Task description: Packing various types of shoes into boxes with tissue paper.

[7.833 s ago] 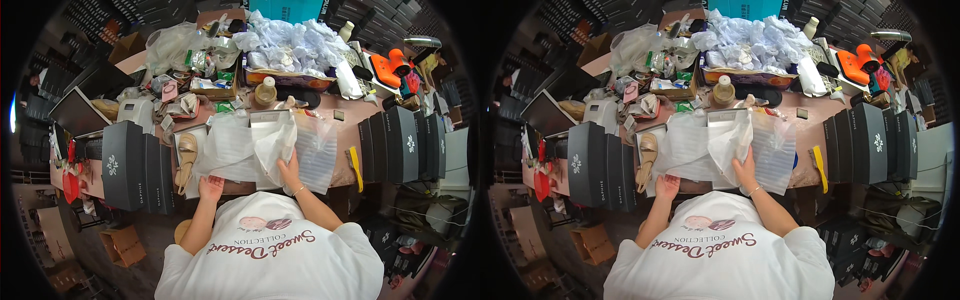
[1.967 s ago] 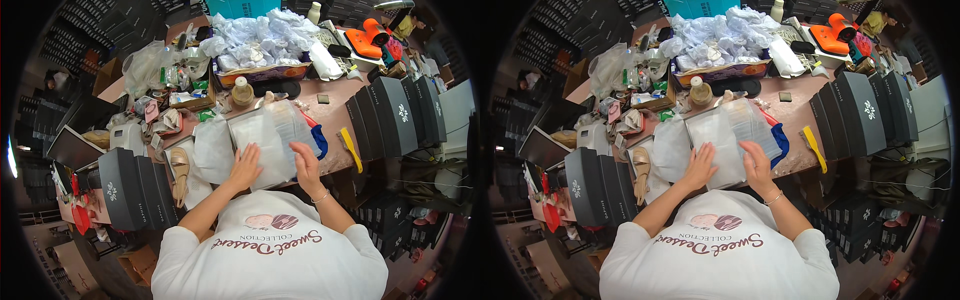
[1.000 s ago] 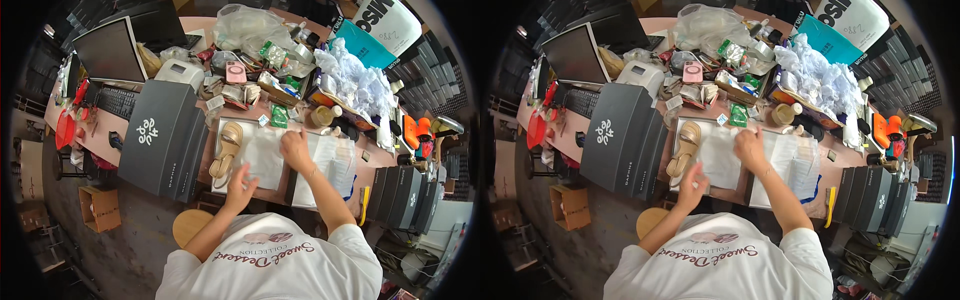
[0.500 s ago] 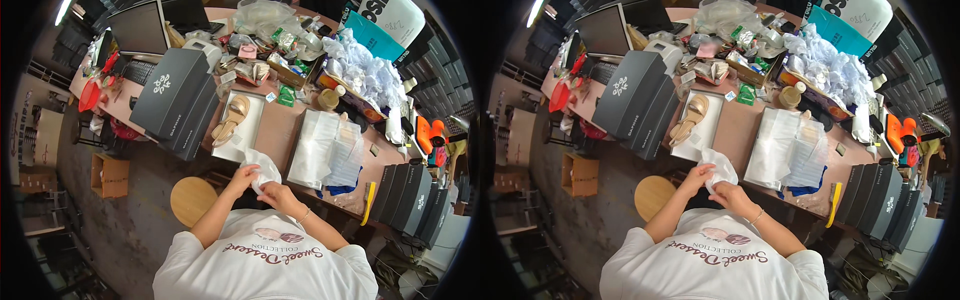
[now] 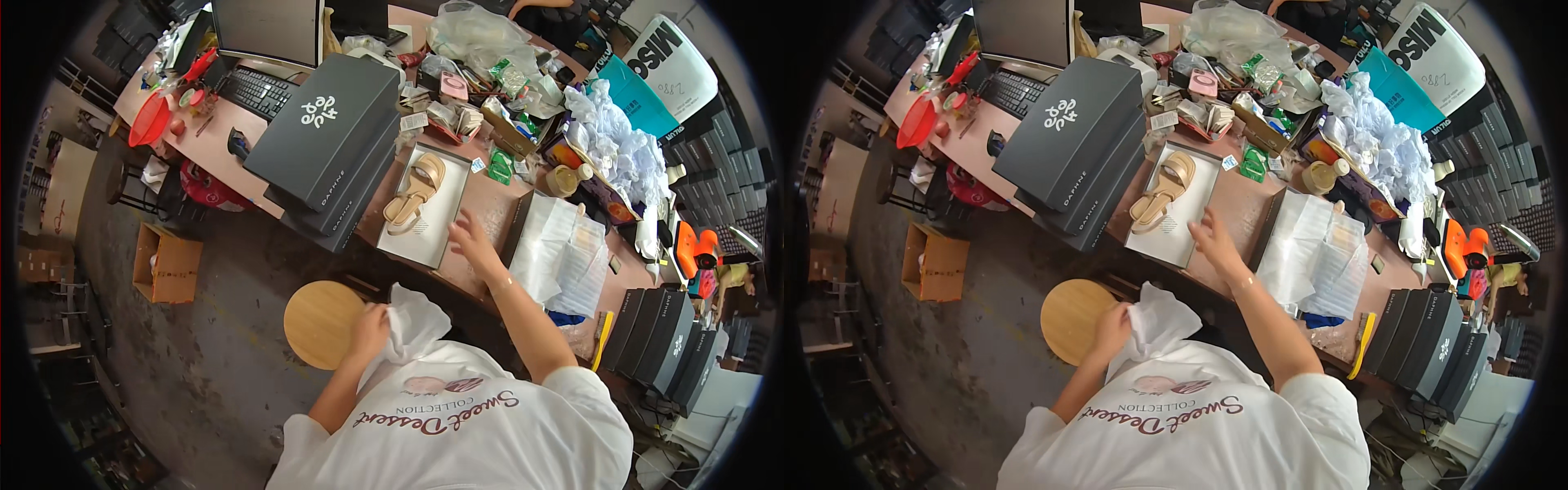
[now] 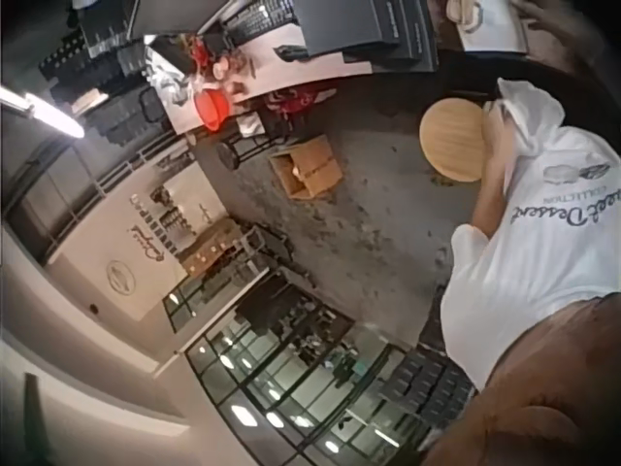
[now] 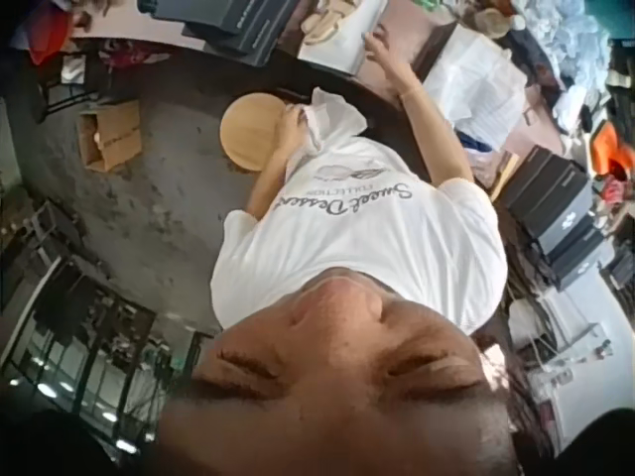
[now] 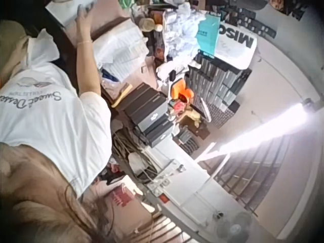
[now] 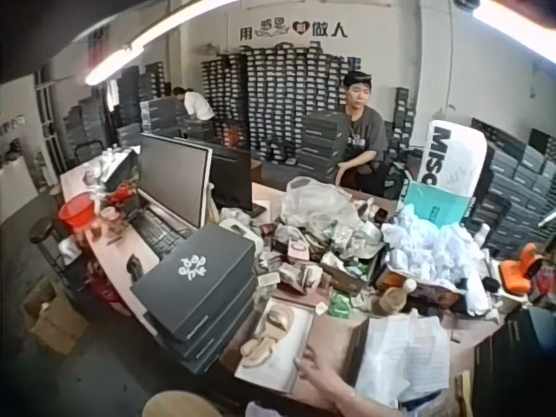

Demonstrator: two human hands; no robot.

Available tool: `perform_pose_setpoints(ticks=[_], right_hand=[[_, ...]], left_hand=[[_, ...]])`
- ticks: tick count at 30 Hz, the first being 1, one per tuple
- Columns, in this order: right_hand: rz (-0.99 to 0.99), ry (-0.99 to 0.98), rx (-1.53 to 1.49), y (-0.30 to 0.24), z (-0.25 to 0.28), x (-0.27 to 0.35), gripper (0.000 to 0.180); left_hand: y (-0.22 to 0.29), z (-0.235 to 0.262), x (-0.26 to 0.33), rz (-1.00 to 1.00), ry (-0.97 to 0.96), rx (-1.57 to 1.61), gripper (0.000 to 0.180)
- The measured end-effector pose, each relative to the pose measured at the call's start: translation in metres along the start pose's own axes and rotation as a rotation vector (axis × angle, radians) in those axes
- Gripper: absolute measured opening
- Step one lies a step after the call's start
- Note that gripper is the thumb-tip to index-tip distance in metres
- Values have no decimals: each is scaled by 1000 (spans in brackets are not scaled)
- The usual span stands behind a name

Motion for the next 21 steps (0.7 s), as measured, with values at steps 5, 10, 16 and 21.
perform_pose_setpoints(ticks=[5, 10, 16, 21], right_hand=[[-184, 191, 8, -14, -68, -95, 116], [-165, 393, 269, 4, -90, -123, 120], [-6, 196, 220, 35, -53, -107, 78], [150, -225, -334, -25, 18, 45, 82]], left_hand=[[-2, 76, -16, -193, 293, -37, 18], [-14, 89, -35, -40, 196, 153, 33], [-24, 73, -65, -97, 105, 180, 34], [0, 81, -128, -70, 235, 340, 33]])
Point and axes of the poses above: each hand's wrist, its own x-axis away from the middle knuckle, its own z-axis out of the back of the hand, y = z × x, the point moved 6 cm from there along -x, towards the middle knuckle, and after that the axes turned 11 degrees about -z, right-handed, at the moved point
